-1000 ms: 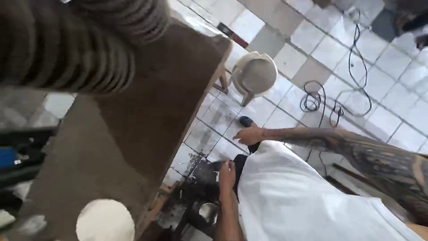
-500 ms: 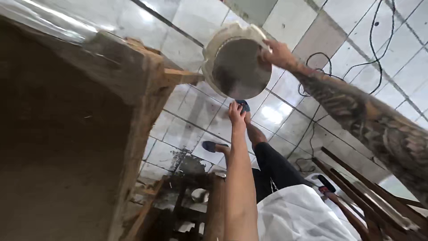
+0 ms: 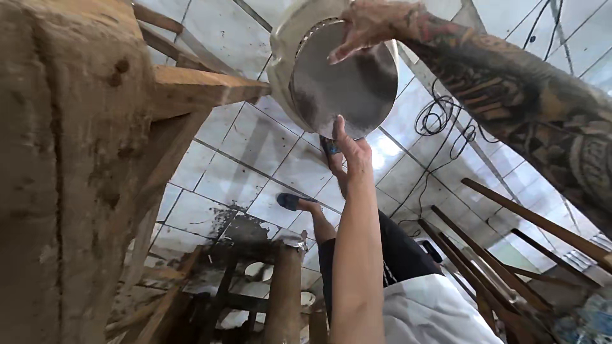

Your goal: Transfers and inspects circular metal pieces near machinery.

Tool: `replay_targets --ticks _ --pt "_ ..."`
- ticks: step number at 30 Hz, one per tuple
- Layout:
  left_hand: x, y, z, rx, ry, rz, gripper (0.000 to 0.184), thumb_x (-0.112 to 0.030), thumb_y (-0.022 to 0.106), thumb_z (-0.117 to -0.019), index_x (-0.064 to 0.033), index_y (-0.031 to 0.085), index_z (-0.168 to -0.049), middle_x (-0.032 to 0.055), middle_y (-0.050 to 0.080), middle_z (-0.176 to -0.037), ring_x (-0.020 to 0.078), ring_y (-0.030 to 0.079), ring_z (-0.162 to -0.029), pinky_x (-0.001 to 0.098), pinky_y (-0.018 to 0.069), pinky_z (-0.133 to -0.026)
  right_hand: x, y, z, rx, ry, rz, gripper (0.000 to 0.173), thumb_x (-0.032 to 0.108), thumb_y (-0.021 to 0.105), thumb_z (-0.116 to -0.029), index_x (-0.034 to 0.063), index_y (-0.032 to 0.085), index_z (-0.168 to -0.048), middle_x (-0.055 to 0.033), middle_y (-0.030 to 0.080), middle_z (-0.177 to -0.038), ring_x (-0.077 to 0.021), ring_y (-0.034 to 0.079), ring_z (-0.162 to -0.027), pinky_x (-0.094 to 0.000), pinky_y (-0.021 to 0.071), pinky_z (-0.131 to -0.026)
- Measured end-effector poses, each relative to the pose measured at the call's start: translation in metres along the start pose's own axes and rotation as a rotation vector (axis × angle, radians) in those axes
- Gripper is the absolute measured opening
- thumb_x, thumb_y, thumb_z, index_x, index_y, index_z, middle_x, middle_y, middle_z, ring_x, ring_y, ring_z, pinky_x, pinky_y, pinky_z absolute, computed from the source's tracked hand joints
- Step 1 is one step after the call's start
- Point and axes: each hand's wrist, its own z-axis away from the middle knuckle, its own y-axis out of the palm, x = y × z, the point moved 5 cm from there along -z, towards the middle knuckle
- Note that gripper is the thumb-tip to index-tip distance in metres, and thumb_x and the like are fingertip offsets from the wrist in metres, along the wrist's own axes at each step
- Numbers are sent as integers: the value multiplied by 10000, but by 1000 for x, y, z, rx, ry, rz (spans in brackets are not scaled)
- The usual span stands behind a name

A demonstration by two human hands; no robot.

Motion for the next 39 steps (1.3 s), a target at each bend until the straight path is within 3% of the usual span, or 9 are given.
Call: replay_targets --ticks 10,15,19,24,28,30,32,35,39 --pt "-17 -27 18 -125 46 -57 482 -141 566 -1050 -58 383 -1487 162 559 -1400 263 595 -1254 454 527 -1031 -4 16 -6 29 49 -108 686 405 790 -877 -46 568 -1343 -275 641 -1264 -446 599 -1201 -669 413 -1051" --pt "-20 -126 42 -134 139 -253 764 -314 799 -897 -116 391 -1511 136 585 -1410 265 588 -1280 492 523 -1051 14 72 50 51 -53 -261 484 223 762 -907 -2 600 -1304 -192 693 -1105 -328 667 -1034 -579 511 -955" --pt "-97 -224 124 -51 106 -267 735 -103 723 -911 -26 328 -1526 208 602 -1324 272 635 -1161 480 564 -966 104 107 179 142 -101 -437 597 228 731 -931 30 511 -1450 -142 730 -1138 -235 702 -1029 -471 552 -959" --pt "-191 -346 244 50 4 -119 611 -171 770 -814 -8 456 -1312 102 696 -1019 167 707 -904 378 621 -806 186 173 288 142 -63 -958 708 617 224 -1053 148 455 -1531 -46 517 -1529 -201 513 -1378 -481 472 -1080" --pt "-229 -429 291 0 80 8 487 -145 654 -941 -34 446 -1368 131 701 -1075 207 713 -944 421 619 -833 296 260 335 281 96 -1144 681 675 205 -1040 173 568 -1323 12 725 -1067 -88 700 -943 -302 598 -815" --pt "-243 -465 316 -87 99 44 474 -179 574 -1037 -58 400 -1460 161 668 -1182 241 690 -1018 454 598 -874 352 288 359 303 -99 -1025 699 625 272 -1048 107 471 -1473 -39 672 -1275 -111 648 -1146 -327 551 -984" --pt "-252 -498 345 -164 133 135 445 -214 550 -1055 -71 416 -1455 162 672 -1169 250 696 -996 467 605 -846 410 303 389 255 -314 -793 796 559 533 -966 44 364 -1549 -83 595 -1407 -107 599 -1249 -324 516 -1059" --pt "-265 -539 387 -166 332 357 365 -241 552 -1039 -60 500 -1351 117 697 -1085 209 701 -948 426 609 -817 504 312 437 157 -626 -524 1027 495 811 -778 10 336 -1549 -95 555 -1460 -75 567 -1289 -271 503 -1075" --pt "-311 -557 418 -42 705 614 159 -198 500 -1012 -94 573 -1108 -17 700 -880 65 692 -799 269 605 -741 586 333 467 110 -820 -646 1160 265 884 -744 -10 141 -1591 -121 513 -1484 -139 674 -1181 -294 612 -957"
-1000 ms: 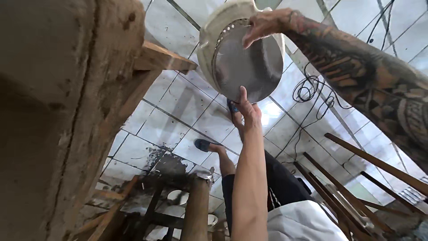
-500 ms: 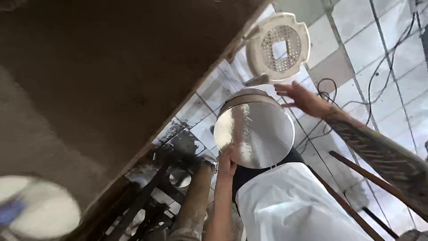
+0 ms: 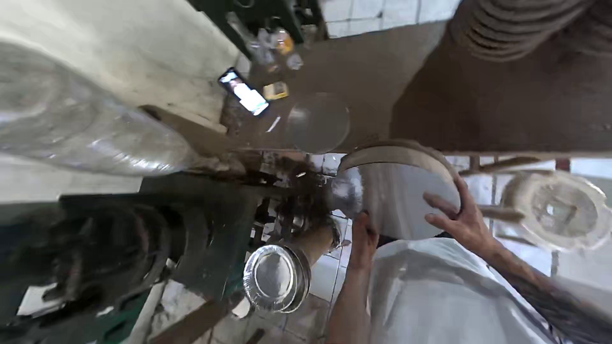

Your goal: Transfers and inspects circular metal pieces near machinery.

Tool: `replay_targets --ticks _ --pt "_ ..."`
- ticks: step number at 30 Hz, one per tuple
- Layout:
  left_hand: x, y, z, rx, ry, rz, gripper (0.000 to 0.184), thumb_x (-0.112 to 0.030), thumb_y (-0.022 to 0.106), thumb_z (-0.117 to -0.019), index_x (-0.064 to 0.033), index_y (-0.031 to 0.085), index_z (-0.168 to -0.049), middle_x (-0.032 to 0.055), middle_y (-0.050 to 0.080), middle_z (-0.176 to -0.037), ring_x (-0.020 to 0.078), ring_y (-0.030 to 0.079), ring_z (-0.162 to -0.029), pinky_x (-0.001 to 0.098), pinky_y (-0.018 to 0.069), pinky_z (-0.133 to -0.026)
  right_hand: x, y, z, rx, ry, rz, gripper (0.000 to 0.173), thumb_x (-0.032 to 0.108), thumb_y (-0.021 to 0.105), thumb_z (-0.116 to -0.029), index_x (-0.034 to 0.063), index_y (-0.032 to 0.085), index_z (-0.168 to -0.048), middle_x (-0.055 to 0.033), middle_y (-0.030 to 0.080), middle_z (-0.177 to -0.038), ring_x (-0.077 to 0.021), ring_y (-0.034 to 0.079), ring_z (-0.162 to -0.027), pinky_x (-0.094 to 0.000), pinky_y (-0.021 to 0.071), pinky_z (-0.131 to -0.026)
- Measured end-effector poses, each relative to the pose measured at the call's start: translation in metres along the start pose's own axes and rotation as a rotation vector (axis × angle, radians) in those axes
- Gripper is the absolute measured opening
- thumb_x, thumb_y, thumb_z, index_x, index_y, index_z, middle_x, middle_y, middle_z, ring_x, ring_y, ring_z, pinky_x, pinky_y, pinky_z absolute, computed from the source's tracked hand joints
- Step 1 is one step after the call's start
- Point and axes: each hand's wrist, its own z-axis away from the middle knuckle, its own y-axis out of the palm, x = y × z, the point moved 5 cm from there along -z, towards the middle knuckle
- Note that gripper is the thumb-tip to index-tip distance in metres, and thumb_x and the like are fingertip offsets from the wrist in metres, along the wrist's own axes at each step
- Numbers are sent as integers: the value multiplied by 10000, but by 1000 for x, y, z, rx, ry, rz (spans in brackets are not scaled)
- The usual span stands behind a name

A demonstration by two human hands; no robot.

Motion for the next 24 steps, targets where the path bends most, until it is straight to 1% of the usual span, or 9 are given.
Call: replay_targets --ticks 4,6,8,10,15,17,19,21,24 --pt "-29 25 -55 143 159 168 92 -217 613 -972 -129 640 -980 -48 655 -716 43 636 -635 239 575 -647 49 38 -76 4 -80 179 716 201 841 -782 22 474 -1370 -16 724 -1097 -101 738 -939 -314 649 -832" --pt "-53 36 -75 112 184 4 240 -109 560 -990 -20 568 -1212 76 691 -1039 145 680 -943 344 582 -882 86 56 -123 136 -168 478 694 275 848 -779 59 539 -1362 -64 706 -1095 -137 709 -948 -380 614 -849" --pt "-89 39 -90 -30 247 -266 591 -37 629 -985 24 365 -1510 203 528 -1452 251 590 -1260 399 520 -1048 131 91 -168 309 -372 747 659 325 856 -794 65 587 -1336 -143 719 -1037 -262 712 -890 -509 587 -788" --pt "-129 27 -98 -203 482 -565 879 -130 760 -906 16 229 -1591 265 398 -1564 314 512 -1372 428 484 -1102 166 136 -206 535 -562 973 623 338 832 -817 81 624 -1346 -186 733 -1013 -381 712 -876 -624 540 -759" --pt "-227 24 -116 -311 887 -929 1240 -348 898 -737 -67 93 -1637 199 186 -1681 276 286 -1527 461 341 -1219 168 241 -267 1139 -813 1430 556 205 799 -863 178 613 -1386 -176 700 -1128 -413 679 -960 -624 523 -801" --pt "-240 29 -140 -230 795 -1025 1269 -339 927 -712 -128 99 -1649 166 265 -1663 251 377 -1483 472 403 -1181 151 261 -281 1238 -832 1449 555 129 816 -829 166 636 -1353 -192 699 -1127 -434 670 -997 -637 519 -828" --pt "-239 29 -162 -164 702 -973 1066 -222 922 -735 -116 299 -1593 148 591 -1411 207 639 -1218 433 565 -1012 135 269 -296 1276 -813 1428 576 139 819 -832 175 615 -1369 -187 686 -1164 -433 661 -1032 -639 519 -849" --pt "-235 25 -169 -127 665 -877 819 -129 896 -758 -50 474 -1455 121 686 -1252 175 695 -1103 399 600 -965 129 264 -310 1284 -756 1331 645 235 814 -870 227 545 -1456 -177 673 -1226 -424 670 -1030 -644 529 -842" --pt "-237 20 -171 -117 640 -798 739 -77 895 -742 -37 524 -1380 96 709 -1185 149 714 -1042 370 620 -916 122 231 -346 1211 -591 1084 802 363 812 -872 320 419 -1569 -125 645 -1364 -374 662 -1138 -629 527 -926"
